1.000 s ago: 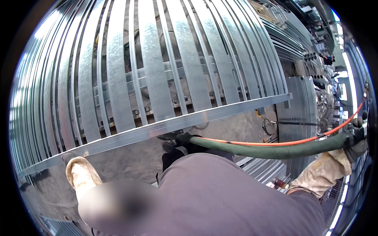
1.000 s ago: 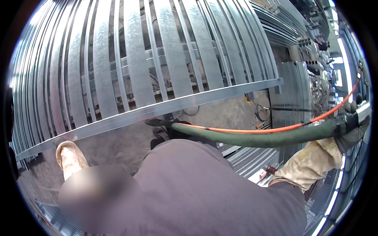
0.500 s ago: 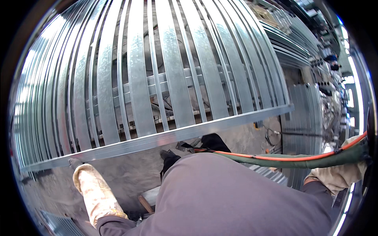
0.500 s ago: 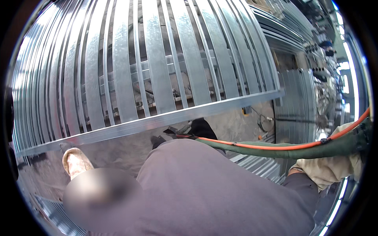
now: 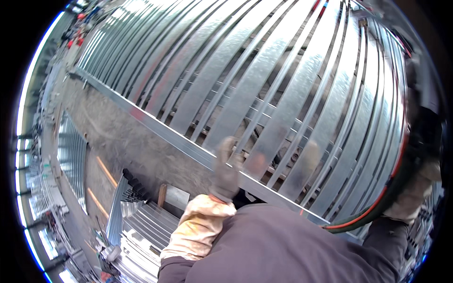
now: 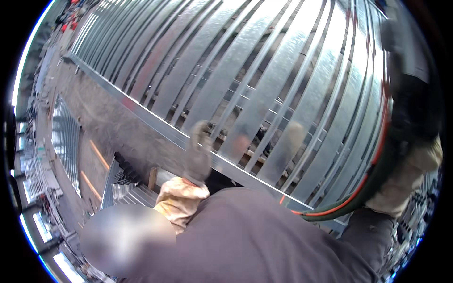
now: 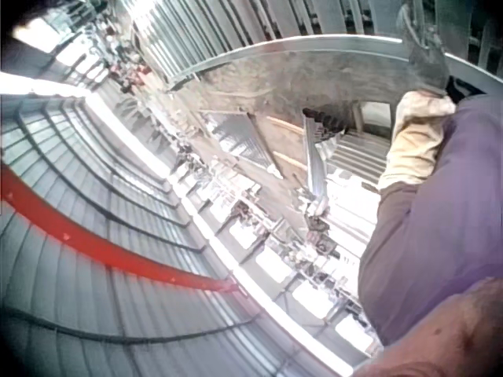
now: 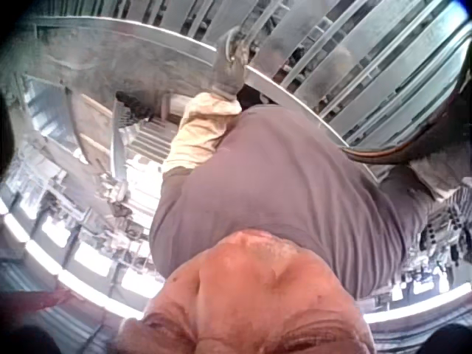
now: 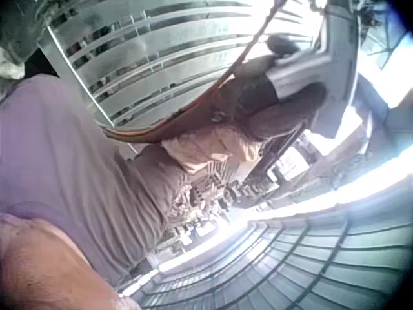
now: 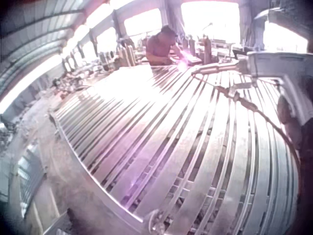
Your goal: The person welds along the seams of a large metal frame using a handheld welding torch. Sparks fly as the torch moves steadily along the joints. The person repositions the frame and continues welding different sections within a workshop environment.
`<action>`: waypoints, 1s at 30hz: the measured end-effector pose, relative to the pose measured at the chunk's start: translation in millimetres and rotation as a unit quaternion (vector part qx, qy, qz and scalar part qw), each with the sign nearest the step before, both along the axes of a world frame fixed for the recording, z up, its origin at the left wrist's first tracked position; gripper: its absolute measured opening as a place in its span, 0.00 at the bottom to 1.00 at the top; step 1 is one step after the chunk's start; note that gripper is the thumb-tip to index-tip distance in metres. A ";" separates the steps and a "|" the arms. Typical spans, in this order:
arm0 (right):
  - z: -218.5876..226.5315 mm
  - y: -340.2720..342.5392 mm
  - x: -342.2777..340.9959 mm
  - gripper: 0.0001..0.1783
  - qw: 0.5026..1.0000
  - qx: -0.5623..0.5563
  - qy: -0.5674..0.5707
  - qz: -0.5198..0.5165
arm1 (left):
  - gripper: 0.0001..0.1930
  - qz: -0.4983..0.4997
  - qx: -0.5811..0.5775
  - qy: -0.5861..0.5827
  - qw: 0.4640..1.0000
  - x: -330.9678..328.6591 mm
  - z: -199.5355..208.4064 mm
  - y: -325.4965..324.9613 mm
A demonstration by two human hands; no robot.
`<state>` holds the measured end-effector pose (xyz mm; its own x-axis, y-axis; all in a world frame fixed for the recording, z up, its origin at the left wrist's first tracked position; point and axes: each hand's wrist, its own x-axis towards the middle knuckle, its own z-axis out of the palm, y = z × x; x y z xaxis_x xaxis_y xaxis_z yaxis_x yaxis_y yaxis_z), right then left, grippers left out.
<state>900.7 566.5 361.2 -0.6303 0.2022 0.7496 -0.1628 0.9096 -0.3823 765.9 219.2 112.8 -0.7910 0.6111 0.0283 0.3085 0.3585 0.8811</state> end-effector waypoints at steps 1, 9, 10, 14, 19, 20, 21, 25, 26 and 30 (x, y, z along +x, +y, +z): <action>-15.7 -14.8 -30.8 0.26 0.988 -0.149 -0.037 0.028 | 0.24 -0.032 0.080 -0.110 0.990 7.3 -3.0 5.3; -134.4 -89.4 -196.2 0.25 0.612 -0.676 -0.366 0.185 | 0.30 -0.097 0.423 -0.532 0.727 -24.7 4.0 76.0; -151.8 -99.0 -214.2 0.26 0.612 -0.648 -0.398 0.216 | 0.28 -0.096 0.393 -0.545 0.734 -37.3 -6.8 72.1; -203.3 -137.8 -262.0 0.18 0.609 -0.597 -0.422 0.308 | 0.16 -0.014 0.381 -0.578 0.722 -72.6 -11.0 61.8; -229.0 -155.6 -292.6 0.19 0.562 -0.627 -0.457 0.287 | 0.13 0.070 0.335 -0.588 0.733 -90.4 -34.7 40.3; -234.8 -156.4 -296.4 0.19 0.559 -0.625 -0.467 0.282 | 0.13 0.085 0.323 -0.593 0.733 -94.2 -34.5 40.2; -240.6 -157.3 -300.5 0.20 0.556 -0.623 -0.476 0.276 | 0.13 0.104 0.335 -0.569 0.744 -97.8 -34.6 42.6; -253.4 -163.8 -313.3 0.20 0.532 -0.645 -0.466 0.289 | 0.15 0.122 0.373 -0.559 0.730 -105.9 -41.5 43.0; -255.7 -165.2 -313.7 0.20 0.524 -0.649 -0.476 0.278 | 0.16 0.115 0.367 -0.566 0.729 -104.4 -45.8 40.0; -263.9 -169.3 -315.4 0.20 0.481 -0.674 -0.490 0.275 | 0.22 0.127 0.370 -0.544 0.743 -103.2 -47.6 37.9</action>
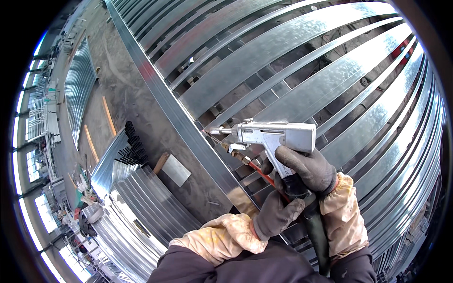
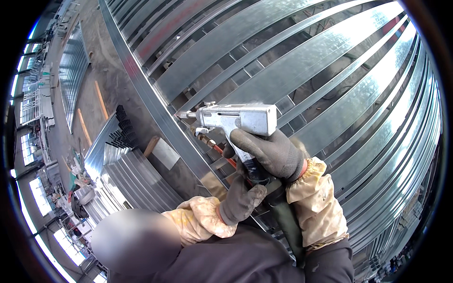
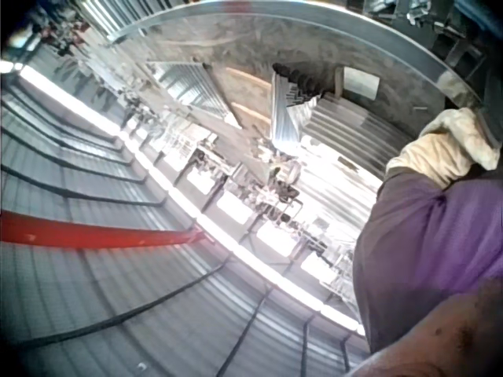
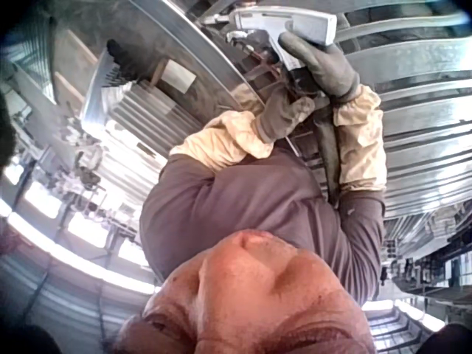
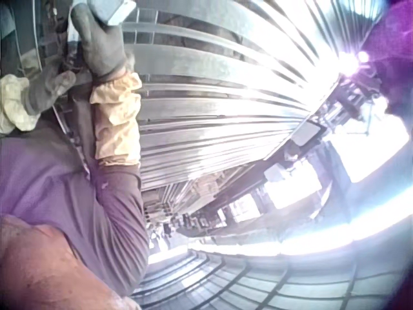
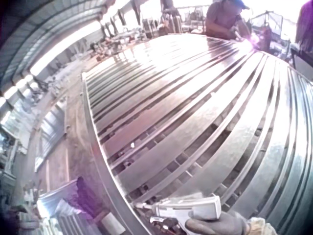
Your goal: The person welds along the seams of a large metal frame using a handheld welding torch. Sparks fly as the torch moves steadily along the joints. The person repositions the frame and continues welding different sections within a workshop environment.
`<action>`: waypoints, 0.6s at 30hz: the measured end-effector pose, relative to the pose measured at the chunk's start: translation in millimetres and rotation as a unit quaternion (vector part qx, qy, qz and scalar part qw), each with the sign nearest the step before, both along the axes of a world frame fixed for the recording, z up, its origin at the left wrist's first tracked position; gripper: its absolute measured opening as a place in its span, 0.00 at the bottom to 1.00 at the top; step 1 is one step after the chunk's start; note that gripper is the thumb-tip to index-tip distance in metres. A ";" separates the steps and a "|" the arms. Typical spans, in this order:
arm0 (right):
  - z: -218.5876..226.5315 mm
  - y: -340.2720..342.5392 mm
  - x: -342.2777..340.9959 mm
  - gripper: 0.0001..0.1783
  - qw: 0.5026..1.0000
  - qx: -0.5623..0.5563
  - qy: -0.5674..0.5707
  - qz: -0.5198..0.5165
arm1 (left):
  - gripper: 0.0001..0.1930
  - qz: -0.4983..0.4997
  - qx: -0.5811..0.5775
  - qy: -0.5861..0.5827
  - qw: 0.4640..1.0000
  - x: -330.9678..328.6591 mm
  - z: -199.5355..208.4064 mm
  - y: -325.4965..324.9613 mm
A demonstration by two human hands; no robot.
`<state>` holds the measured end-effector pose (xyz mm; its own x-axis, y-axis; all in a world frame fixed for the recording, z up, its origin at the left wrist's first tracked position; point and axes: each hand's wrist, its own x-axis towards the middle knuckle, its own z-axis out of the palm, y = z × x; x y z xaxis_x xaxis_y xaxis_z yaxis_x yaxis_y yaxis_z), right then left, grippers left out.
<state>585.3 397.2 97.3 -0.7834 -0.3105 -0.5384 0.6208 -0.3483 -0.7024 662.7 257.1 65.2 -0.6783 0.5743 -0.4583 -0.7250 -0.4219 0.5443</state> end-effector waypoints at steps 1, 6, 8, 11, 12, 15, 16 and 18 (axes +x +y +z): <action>-0.8 0.1 -0.9 0.20 1.000 0.000 -0.012 0.002 | 0.23 0.003 -0.007 0.008 1.000 -1.7 1.3 0.2; 2.2 0.5 -4.3 0.19 0.999 -0.024 -0.042 0.002 | 0.27 -0.048 0.031 -0.033 0.998 -0.8 -1.6 -7.4; 1.0 -0.3 -5.5 0.19 1.000 -0.018 -0.025 0.005 | 0.27 -0.038 0.034 -0.050 0.997 -2.0 1.2 -7.3; 4.6 -0.5 -6.8 0.19 0.999 -0.008 -0.050 0.002 | 0.25 -0.048 0.042 -0.065 0.996 -5.3 2.6 -9.3; 5.9 -0.6 -7.2 0.19 0.998 -0.004 -0.066 -0.001 | 0.25 -0.054 0.045 -0.069 0.995 -6.3 2.2 -10.2; 3.0 -0.7 -6.6 0.19 0.999 0.006 -0.035 0.008 | 0.24 -0.081 0.024 -0.052 0.995 -5.9 0.3 -12.4; 2.2 -0.7 -6.3 0.19 0.999 0.014 -0.028 0.009 | 0.24 -0.072 0.007 -0.035 0.997 -7.4 3.2 -11.2; 1.4 -0.5 -5.8 0.19 0.999 0.030 -0.014 0.012 | 0.24 -0.054 -0.027 0.001 0.998 -11.3 11.5 -7.9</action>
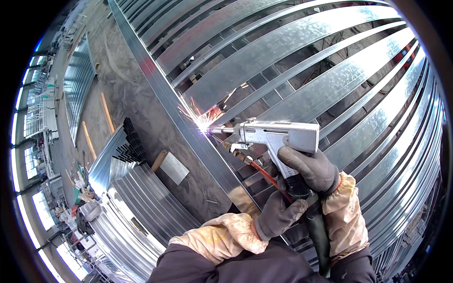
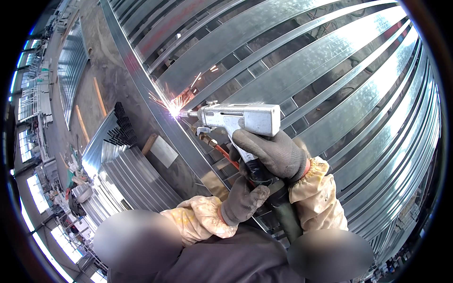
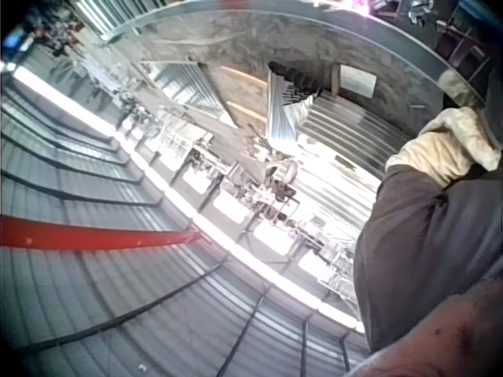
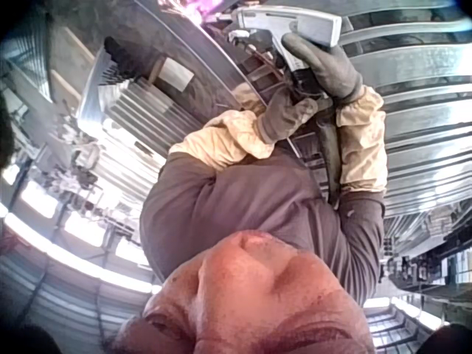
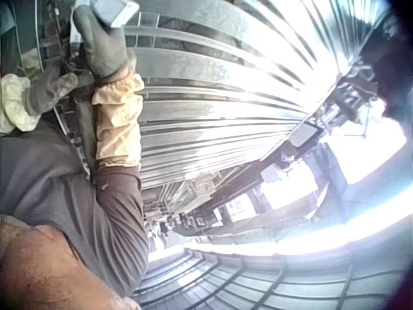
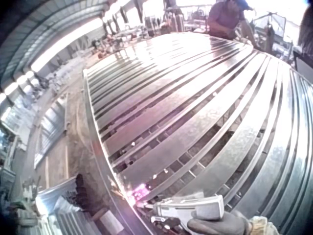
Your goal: The person welds along the seams of a large metal frame using a handheld welding torch. Sparks fly as the torch moves steadily along the joints. The person repositions the frame and continues welding different sections within a workshop environment.
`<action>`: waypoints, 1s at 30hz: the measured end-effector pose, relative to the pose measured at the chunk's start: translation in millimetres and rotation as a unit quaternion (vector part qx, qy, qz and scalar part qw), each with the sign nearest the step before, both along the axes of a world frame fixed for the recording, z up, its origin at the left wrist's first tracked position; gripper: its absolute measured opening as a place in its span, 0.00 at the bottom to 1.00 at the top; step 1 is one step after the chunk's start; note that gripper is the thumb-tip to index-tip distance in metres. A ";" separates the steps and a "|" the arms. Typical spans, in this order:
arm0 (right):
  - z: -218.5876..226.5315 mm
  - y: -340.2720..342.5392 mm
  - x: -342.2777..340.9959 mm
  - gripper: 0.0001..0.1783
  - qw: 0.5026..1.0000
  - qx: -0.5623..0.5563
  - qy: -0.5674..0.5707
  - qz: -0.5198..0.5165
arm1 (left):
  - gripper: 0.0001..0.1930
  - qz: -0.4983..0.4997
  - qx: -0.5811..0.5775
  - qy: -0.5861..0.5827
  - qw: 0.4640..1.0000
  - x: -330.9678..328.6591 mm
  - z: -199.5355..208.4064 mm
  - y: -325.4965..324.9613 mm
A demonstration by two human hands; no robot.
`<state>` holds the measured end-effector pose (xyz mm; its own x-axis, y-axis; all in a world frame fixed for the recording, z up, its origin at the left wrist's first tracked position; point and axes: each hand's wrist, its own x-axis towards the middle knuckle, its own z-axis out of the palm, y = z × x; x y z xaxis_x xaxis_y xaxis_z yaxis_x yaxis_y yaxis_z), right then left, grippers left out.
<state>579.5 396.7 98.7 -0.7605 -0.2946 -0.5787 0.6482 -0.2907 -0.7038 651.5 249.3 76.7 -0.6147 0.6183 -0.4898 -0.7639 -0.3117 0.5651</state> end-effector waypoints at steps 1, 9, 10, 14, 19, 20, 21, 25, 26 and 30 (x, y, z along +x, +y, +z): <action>1.0 -0.2 -0.4 0.19 1.000 -0.011 -0.005 0.002 | 0.24 0.002 0.022 -0.008 1.000 1.9 -2.6 -0.4; 6.0 -0.2 -2.2 0.17 1.000 -0.026 -0.007 0.007 | 0.29 -0.012 0.040 -0.053 0.998 3.8 -5.5 -0.3; 5.5 0.1 -2.0 0.17 1.000 -0.026 -0.003 0.012 | 0.29 -0.011 0.046 -0.047 0.998 4.7 -6.6 -0.4; 1.1 2.4 -0.7 0.15 0.999 -0.025 0.006 0.022 | 0.31 -0.005 0.072 -0.037 0.997 7.5 -8.7 -1.0; -11.1 4.5 6.9 0.13 0.999 0.009 0.025 0.020 | 0.32 0.013 0.076 -0.031 0.997 9.5 -7.4 0.5; -22.6 7.7 12.1 0.13 0.998 0.018 0.052 0.028 | 0.31 0.019 0.094 -0.026 0.995 11.8 -9.8 0.9; -26.9 10.1 16.1 0.13 0.995 0.036 0.081 0.037 | 0.31 0.026 0.112 -0.021 0.993 13.1 -10.8 1.2; -27.8 10.6 20.3 0.15 0.983 0.094 0.153 0.047 | 0.24 -0.002 0.076 -0.054 0.996 12.0 -9.6 -0.8; -23.9 8.0 18.0 0.16 0.987 0.079 0.136 0.029 | 0.22 -0.012 0.064 -0.049 0.997 10.7 -9.1 -1.7; -9.3 5.3 9.5 0.19 0.997 0.055 0.052 0.017 | 0.18 -0.017 0.048 -0.039 0.998 10.1 -9.2 -1.1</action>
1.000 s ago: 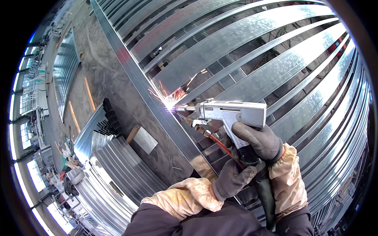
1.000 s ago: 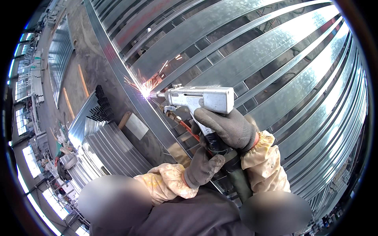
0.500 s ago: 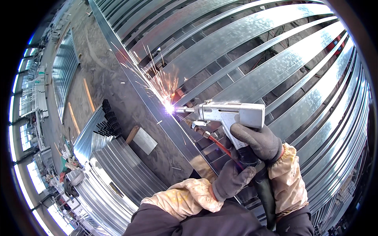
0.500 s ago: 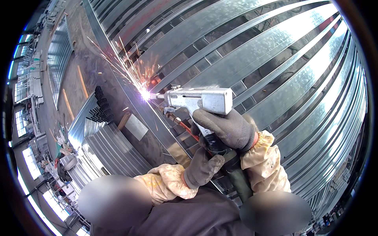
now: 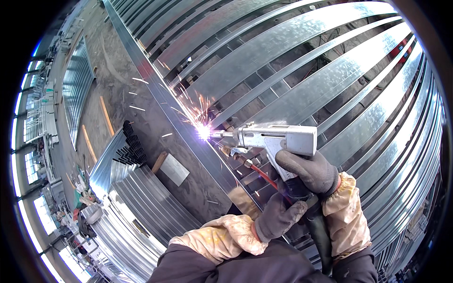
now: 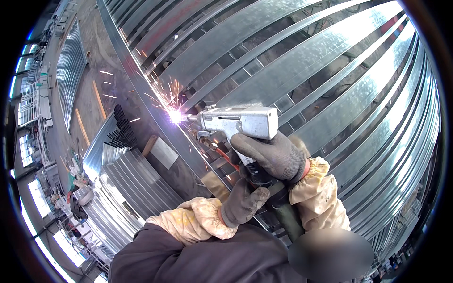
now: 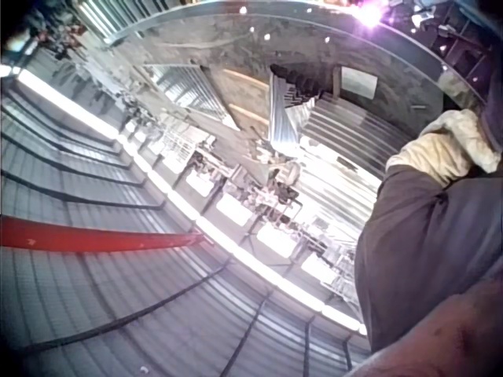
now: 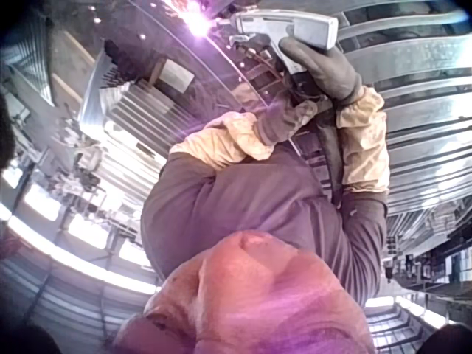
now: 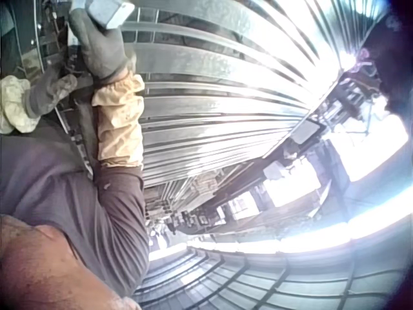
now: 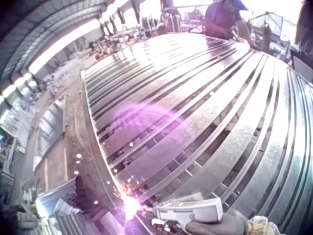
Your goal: The person welds along the seams of a large metal frame using a handheld welding torch. Sparks fly as the torch moves steadily along the joints. The person repositions the frame and continues welding different sections within a workshop environment.
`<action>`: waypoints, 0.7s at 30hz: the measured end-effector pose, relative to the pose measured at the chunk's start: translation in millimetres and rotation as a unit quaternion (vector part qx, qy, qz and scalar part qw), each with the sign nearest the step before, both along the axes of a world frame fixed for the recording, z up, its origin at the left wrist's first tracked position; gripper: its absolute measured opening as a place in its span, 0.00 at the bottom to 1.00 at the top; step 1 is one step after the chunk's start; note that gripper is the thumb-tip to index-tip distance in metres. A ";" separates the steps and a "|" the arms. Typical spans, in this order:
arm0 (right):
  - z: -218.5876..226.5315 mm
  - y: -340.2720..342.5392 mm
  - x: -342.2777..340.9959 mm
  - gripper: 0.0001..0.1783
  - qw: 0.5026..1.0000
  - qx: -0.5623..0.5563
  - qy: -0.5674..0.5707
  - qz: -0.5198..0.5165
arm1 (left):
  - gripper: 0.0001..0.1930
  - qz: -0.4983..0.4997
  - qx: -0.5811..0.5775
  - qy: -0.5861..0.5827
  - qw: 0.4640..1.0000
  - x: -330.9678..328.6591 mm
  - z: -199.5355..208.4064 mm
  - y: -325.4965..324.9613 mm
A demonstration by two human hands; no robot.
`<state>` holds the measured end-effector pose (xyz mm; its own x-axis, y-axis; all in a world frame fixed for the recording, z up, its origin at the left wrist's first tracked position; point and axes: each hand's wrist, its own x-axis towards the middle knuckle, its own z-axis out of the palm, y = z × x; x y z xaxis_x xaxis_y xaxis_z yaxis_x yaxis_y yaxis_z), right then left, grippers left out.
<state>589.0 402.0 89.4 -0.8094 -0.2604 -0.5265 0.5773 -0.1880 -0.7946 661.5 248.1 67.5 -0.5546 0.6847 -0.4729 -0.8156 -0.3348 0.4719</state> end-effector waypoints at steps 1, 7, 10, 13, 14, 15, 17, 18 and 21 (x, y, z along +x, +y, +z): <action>1.6 -0.1 -0.8 0.19 1.000 -0.008 -0.008 -0.001 | 0.17 -0.005 -0.002 -0.009 1.000 0.2 -0.2 -0.2; -4.1 1.2 4.5 0.16 1.000 -0.019 -0.007 -0.003 | 0.16 0.043 0.047 -0.155 0.986 3.0 3.2 1.3; 8.6 0.8 -1.5 0.16 1.000 -0.013 -0.013 0.000 | 0.16 0.022 0.012 -0.026 0.999 0.0 6.3 0.5; 14.4 2.1 -3.5 0.16 0.999 -0.046 -0.022 0.013 | 0.17 0.011 0.018 -0.039 0.999 1.9 4.2 -0.1; 16.2 1.6 -3.7 0.16 0.998 -0.052 -0.028 0.013 | 0.18 -0.005 0.034 -0.024 0.999 2.3 -2.7 -1.3; 17.0 1.0 -3.6 0.16 0.998 -0.059 -0.033 0.013 | 0.19 -0.018 0.033 -0.018 0.999 4.0 -4.0 -1.2; 15.6 5.1 5.1 0.15 0.999 -0.008 -0.032 0.009 | 0.21 -0.044 0.014 -0.016 0.999 2.1 5.6 2.7; 15.3 6.4 8.4 0.15 0.999 0.018 -0.031 0.007 | 0.22 -0.056 -0.003 -0.020 0.998 1.3 10.6 4.6; 27.8 9.0 12.0 0.14 0.996 -0.044 -0.078 0.007 | 0.22 -0.079 -0.019 0.035 0.996 11.7 7.3 5.2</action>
